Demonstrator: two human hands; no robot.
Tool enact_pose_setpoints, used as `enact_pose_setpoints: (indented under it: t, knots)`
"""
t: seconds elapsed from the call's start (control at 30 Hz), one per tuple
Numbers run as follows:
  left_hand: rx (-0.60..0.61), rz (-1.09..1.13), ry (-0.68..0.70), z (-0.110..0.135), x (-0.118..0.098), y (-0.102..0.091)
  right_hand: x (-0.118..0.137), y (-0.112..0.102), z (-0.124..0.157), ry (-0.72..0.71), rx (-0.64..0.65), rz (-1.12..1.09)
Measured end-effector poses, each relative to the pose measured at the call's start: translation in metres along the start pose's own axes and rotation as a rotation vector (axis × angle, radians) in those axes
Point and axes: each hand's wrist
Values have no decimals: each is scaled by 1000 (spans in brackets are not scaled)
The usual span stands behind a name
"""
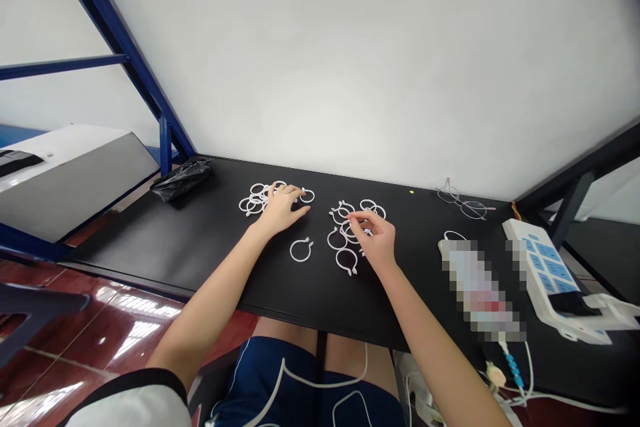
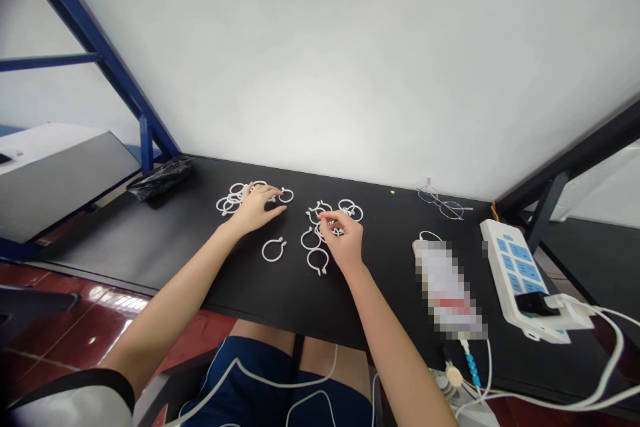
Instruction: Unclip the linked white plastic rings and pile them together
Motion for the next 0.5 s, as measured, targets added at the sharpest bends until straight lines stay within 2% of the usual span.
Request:
enact_pose_setpoints:
  t: [0.1,0.2,0.43,0.5]
  knots:
    - [80,22,50,2,-6,5,0,0,0,10,-1,-3]
    - [93,20,29,3,-6,8,0,0,0,22,0,0]
    - [0,71,-60,0,-3,6,0,-1,0,18,8,12]
    - [-25,172,-49,-1,-5,0,0,-1,0,13,7,10]
Point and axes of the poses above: each hand's wrist, its own z-axis away from the middle knuckle, its own y-axis out of the palm, x = y × z, and after that the axes turned 11 degrees about z, right-handed
